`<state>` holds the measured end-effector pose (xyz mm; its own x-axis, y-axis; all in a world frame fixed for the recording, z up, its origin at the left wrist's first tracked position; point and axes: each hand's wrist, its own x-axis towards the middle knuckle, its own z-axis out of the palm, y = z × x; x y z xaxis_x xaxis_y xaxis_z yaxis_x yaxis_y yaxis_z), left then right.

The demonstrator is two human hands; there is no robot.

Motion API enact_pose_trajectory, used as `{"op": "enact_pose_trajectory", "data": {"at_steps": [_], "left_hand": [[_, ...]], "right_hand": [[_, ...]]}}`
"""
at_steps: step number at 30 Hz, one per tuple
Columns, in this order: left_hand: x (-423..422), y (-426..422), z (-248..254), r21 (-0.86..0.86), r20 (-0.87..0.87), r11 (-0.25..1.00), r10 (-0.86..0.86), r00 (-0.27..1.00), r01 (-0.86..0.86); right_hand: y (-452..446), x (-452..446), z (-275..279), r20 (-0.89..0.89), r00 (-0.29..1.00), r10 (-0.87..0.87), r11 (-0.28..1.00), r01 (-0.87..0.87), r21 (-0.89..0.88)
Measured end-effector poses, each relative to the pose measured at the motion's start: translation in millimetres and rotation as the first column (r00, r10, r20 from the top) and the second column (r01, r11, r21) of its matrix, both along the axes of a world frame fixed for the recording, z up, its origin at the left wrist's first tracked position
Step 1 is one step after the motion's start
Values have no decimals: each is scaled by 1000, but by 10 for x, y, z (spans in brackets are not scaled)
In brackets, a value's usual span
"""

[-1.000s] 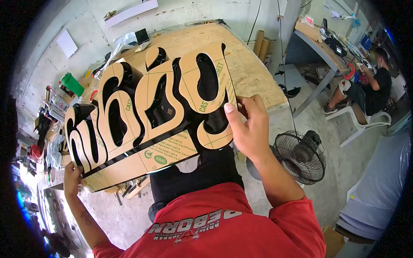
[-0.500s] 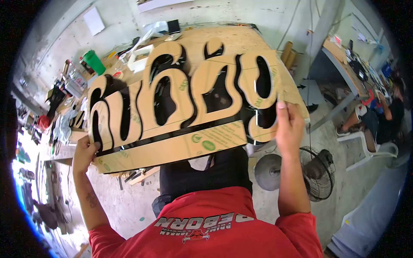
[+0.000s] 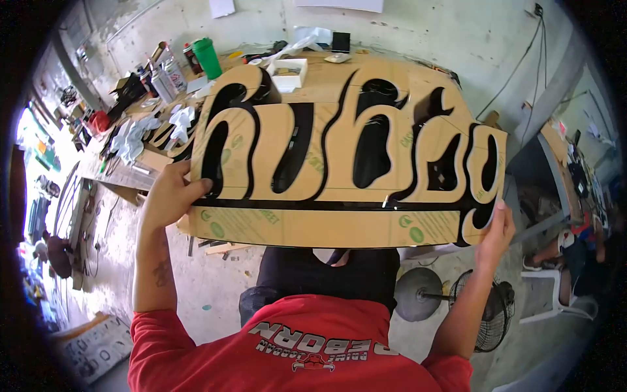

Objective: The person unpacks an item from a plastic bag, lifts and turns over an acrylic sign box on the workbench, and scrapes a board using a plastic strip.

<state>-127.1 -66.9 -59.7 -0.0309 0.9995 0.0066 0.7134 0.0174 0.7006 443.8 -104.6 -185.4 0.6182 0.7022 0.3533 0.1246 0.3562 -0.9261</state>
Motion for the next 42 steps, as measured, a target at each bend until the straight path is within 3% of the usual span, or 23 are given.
{"op": "enact_pose_trajectory", "data": {"at_steps": [5,8,12,15,19,21,24,29,30,32,35,36,37,38,40,42], "left_hand": [[151,-93,56,21,-27,1000,14,1000,-14],[110,-65,-46,96,-127,993,-55,990,68],[207,-98,46,15,-139,999,-44,989,46],[263,-80,22,26,-93,1000,-8,996,11],[245,46,-230,67,149,997,-42,988,33],[276,123,-315,116,365,992,-97,926,59],[300,192,-306,-10,665,998,-41,745,64],[49,326,-427,-78,757,997,48,651,18],[114,314,-423,-90,849,992,120,514,-84],[-65,352,-372,-107,924,984,45,381,142],[0,350,-199,-16,964,994,-15,267,111],[-18,363,-155,-28,965,998,11,262,61],[-242,444,-251,57,968,981,-100,230,187],[-245,442,-239,87,962,979,-131,241,184],[-231,453,-274,134,963,990,-139,233,36],[-395,496,-280,207,946,945,-259,192,255]], "right_hand": [[13,214,22,-124,991,46,999,-46,3],[19,368,-9,-164,983,88,996,-86,21],[28,407,5,-183,978,104,995,-100,28],[0,402,31,-200,973,115,993,-114,15],[1,442,1,-220,968,124,992,-126,3],[9,495,-7,-206,962,177,984,-174,36],[12,502,77,-214,969,127,992,-124,28],[-45,549,284,-268,942,202,979,-183,94],[-67,494,371,-258,936,241,968,-212,133],[-78,723,359,-222,937,270,960,-243,140],[-86,952,409,-151,810,566,818,-531,221],[-73,983,396,-126,821,557,820,-520,239],[-37,970,393,-99,831,548,820,-510,258],[-5,932,418,-69,840,538,818,-501,282],[19,894,449,-83,836,543,814,-499,297],[47,924,434,-56,850,524,823,-488,291]]}}
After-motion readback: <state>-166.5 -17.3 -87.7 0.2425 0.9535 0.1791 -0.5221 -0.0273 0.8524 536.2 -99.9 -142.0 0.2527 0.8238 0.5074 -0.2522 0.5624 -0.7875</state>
